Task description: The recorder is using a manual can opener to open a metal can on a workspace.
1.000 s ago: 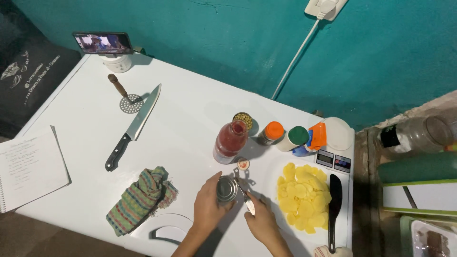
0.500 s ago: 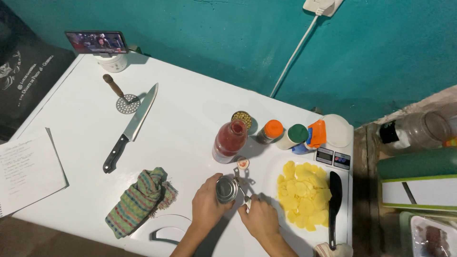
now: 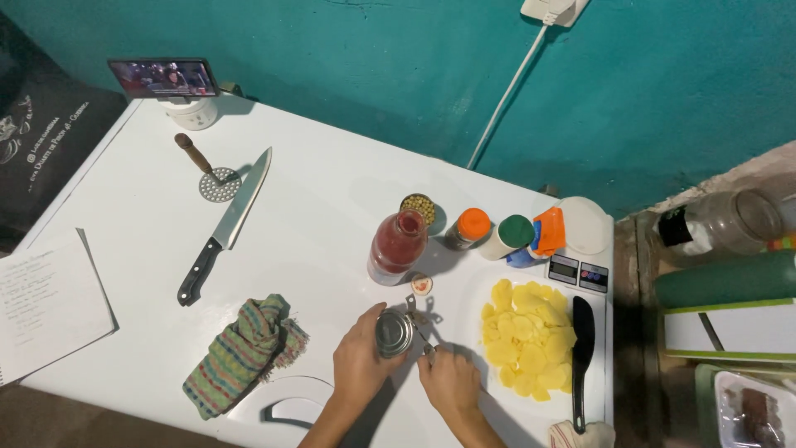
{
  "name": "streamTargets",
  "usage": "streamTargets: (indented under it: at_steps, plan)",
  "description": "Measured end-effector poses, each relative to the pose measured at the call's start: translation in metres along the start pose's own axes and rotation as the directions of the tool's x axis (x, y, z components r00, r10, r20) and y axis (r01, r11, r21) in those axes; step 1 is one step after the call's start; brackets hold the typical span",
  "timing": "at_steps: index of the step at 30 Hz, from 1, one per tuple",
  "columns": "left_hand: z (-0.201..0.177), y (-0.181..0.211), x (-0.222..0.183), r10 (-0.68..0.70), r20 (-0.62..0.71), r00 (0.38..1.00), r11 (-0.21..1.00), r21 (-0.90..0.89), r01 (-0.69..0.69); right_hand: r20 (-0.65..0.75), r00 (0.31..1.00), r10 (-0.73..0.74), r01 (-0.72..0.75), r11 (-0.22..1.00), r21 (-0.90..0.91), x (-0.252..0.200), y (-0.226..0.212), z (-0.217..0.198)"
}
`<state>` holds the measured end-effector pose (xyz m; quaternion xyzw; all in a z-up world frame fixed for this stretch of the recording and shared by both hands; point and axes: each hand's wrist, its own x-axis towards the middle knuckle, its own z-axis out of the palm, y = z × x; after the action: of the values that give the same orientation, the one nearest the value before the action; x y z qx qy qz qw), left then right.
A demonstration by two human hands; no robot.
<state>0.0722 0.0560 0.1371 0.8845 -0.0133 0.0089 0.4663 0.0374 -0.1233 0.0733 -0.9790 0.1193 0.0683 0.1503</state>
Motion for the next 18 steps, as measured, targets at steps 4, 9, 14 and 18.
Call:
streamTargets:
  at_steps: [4, 9, 14, 18]
  plan:
    - [-0.004, -0.001, -0.023, 0.085, -0.116, 0.99, 0.982, -0.156, -0.102, 0.151, 0.987, 0.05, -0.052, 0.999, 0.008, -0.004, -0.003, -0.035]
    - [0.134, -0.164, -0.102, -0.341, 0.343, 0.875, 0.507, -0.716, 0.479, 0.269, 0.963, -0.017, -0.134, 0.836, 0.532, 0.026, 0.022, -0.045]
    - [0.122, -0.067, -0.067, -0.309, 0.545, 0.779, 0.377, -0.682, 0.627, -0.093, 0.968, -0.233, 0.244, 0.785, 0.57, 0.056, -0.017, -0.052]
    - [0.158, -0.09, -0.062, -0.201, 0.514, 0.834, 0.462, -0.701, 0.544, -0.141, 0.924, -0.354, 0.38, 0.828, 0.413, 0.068, -0.025, -0.04]
